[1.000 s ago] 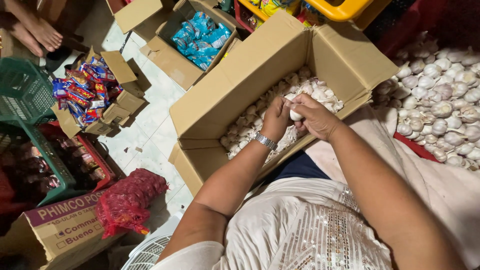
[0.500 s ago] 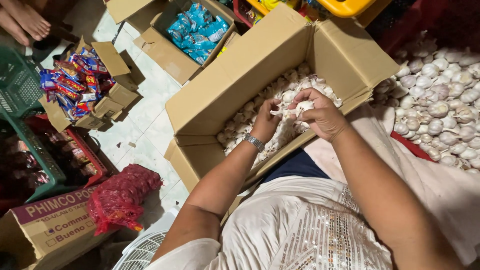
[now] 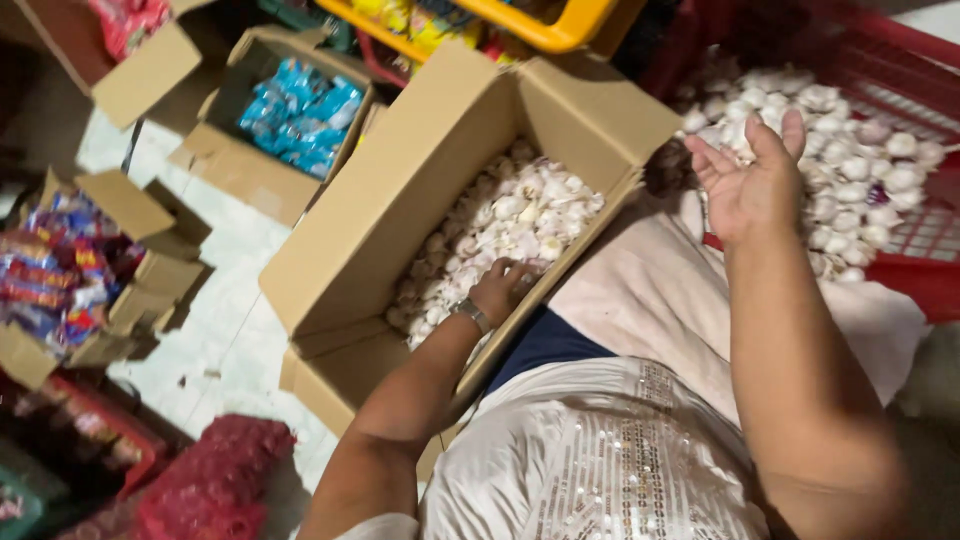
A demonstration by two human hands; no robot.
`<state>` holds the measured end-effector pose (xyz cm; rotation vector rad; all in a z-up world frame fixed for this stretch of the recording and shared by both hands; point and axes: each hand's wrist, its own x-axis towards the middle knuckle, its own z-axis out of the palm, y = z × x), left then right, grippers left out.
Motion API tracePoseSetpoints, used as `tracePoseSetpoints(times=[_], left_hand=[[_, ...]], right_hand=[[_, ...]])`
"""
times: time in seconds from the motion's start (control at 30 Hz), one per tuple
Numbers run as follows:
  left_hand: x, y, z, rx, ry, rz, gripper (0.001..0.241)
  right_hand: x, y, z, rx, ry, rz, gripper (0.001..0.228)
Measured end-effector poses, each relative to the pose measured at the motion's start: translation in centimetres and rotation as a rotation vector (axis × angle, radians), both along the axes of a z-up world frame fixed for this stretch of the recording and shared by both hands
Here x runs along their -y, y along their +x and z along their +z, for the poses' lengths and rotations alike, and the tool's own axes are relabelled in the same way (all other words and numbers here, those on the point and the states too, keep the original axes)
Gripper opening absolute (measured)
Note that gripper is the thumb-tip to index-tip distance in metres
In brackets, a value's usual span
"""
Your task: Sorting and cleaning garlic bulbs from a large pile into a cardboard box.
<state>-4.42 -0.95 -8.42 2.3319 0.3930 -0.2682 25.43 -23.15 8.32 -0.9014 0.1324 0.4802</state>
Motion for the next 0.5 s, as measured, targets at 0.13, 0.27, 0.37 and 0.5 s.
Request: tracePoseSetpoints(times=[0.13, 0.27, 0.37, 0.5], left_hand=[[-0.1, 0.5, 0.4, -0.073, 0.156, -0.098, 0.043], [-0.8, -0.1, -1.2, -0.181, 0.272, -0.346, 0.052], [-1.2, -0.9, -2.4, -0.242, 0.137, -0.209, 0.036], [-1.6, -2.1, -2.4, -0.318, 0.226, -0.333, 0.041]], right_hand=[[-0.4, 0.0, -1.3, -0.183, 0.022, -0.229, 0.090], [-7.9, -6.3, 0.5, 0.055, -0.265, -0.104, 0.063], [-13.4, -11.0, -0.9, 0.312, -0.470, 0.263, 0.038], [-16.2, -14.8, -7.3, 0.602, -0.377, 0.679, 0.031]])
